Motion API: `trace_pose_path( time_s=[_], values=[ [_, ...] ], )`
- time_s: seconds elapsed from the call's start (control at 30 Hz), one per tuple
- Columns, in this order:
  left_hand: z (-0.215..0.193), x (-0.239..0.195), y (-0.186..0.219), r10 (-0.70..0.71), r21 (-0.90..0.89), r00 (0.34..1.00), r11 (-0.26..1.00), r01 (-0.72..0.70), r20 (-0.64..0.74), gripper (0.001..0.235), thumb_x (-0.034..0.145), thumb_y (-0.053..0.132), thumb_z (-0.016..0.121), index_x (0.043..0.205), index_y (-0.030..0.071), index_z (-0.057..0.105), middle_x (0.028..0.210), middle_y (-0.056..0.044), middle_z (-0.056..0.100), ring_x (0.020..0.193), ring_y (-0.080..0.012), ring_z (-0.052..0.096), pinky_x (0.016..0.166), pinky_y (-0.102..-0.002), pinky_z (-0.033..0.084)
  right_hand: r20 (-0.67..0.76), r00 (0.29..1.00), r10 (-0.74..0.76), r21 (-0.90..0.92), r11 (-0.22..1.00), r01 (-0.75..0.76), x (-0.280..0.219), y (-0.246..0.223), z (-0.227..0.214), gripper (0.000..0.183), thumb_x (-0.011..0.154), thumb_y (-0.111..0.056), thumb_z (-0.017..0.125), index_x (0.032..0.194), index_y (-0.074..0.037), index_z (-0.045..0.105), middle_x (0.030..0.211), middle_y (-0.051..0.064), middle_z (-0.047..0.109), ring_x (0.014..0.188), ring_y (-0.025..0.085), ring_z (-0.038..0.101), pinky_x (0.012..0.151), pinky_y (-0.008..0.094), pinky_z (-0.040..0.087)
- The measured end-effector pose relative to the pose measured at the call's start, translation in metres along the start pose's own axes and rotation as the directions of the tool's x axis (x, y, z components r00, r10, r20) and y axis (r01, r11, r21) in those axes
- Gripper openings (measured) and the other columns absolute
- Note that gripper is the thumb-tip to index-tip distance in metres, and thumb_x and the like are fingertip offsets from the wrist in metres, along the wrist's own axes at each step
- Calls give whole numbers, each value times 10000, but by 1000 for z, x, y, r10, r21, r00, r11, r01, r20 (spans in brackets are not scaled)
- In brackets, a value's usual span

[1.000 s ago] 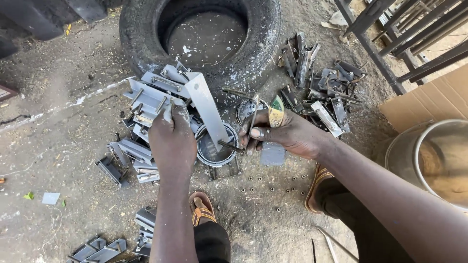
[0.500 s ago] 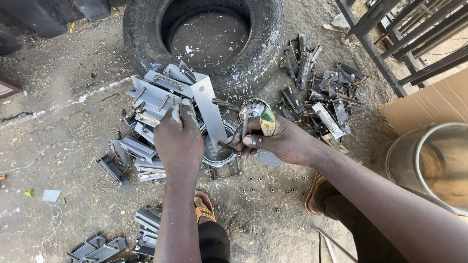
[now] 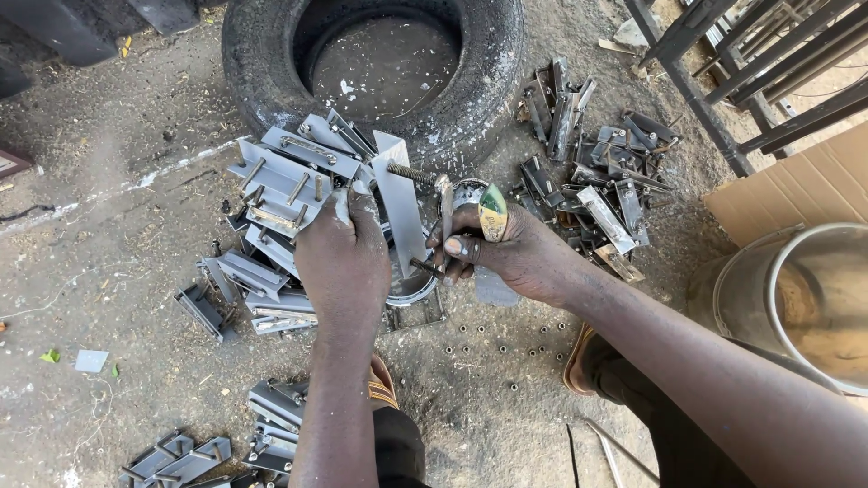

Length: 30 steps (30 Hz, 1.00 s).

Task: Painting small metal pieces using a paintbrush and a small can of paint.

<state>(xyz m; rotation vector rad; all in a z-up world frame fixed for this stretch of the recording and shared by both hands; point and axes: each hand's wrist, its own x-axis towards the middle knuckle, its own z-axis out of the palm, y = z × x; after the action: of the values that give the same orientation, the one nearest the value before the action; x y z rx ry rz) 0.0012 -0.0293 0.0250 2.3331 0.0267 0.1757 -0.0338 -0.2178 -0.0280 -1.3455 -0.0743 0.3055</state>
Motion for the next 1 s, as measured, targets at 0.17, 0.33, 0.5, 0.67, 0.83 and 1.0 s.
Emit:
trace_pose_path(
  time_s=[0.17, 0.33, 0.5, 0.67, 0.83, 1.0],
  values=[
    [3, 6, -9, 17, 25, 1000, 1000, -17, 7, 371, 1051, 236, 494, 902, -25, 712, 593, -215, 640, 617, -356, 717, 569, -457, 581, -81, 995, 50, -20, 998, -52, -2, -3, 6, 189, 979, -79, 631, 1109, 46, 688, 896, 183, 739, 763, 228, 759, 727, 310, 616],
    [5, 4, -5, 37, 36, 999, 999, -37, 0, 362, 1049, 208, 488, 932, -49, 714, 569, -226, 633, 578, -364, 711, 529, -455, 563, -126, 990, 69, 24, 997, -67, -1, 0, 8, 164, 982, -75, 633, 1090, 38, 682, 901, 178, 735, 781, 230, 761, 739, 312, 615],
    [17, 2, -7, 72, 23, 996, 997, -73, 46, 389, 1069, 227, 454, 983, -33, 729, 596, -183, 665, 563, -266, 720, 516, -355, 596, -158, 985, 75, -109, 990, -93, 0, -17, 15, 176, 993, -87, 609, 1092, 42, 676, 872, 188, 724, 730, 224, 752, 710, 314, 612],
    [17, -6, 0, 127, 27, 991, 991, -128, 43, 402, 1065, 266, 467, 932, -17, 720, 579, -198, 640, 562, -344, 708, 481, -446, 577, -342, 939, 49, -171, 979, -114, -2, -28, 14, 354, 918, -91, 734, 1169, 24, 513, 966, 148, 610, 677, 175, 705, 625, 259, 607],
    [29, -6, -8, 151, 59, 987, 986, -154, 48, 429, 1071, 292, 458, 865, 7, 703, 587, -197, 645, 583, -360, 713, 492, -464, 581, -343, 938, 52, -176, 977, -118, 3, -12, 10, 581, 900, -144, 773, 1339, 10, 424, 1136, 165, 562, 739, 150, 670, 677, 270, 589],
    [27, -4, -8, 60, -30, 992, 998, -57, 109, 393, 1066, 272, 466, 899, 9, 705, 588, -211, 622, 564, -372, 682, 505, -485, 533, -203, 975, 94, -70, 991, -110, 11, 7, -9, 589, 903, -123, 770, 1393, 42, 488, 1226, 206, 629, 697, 133, 677, 619, 259, 604]
  ],
)
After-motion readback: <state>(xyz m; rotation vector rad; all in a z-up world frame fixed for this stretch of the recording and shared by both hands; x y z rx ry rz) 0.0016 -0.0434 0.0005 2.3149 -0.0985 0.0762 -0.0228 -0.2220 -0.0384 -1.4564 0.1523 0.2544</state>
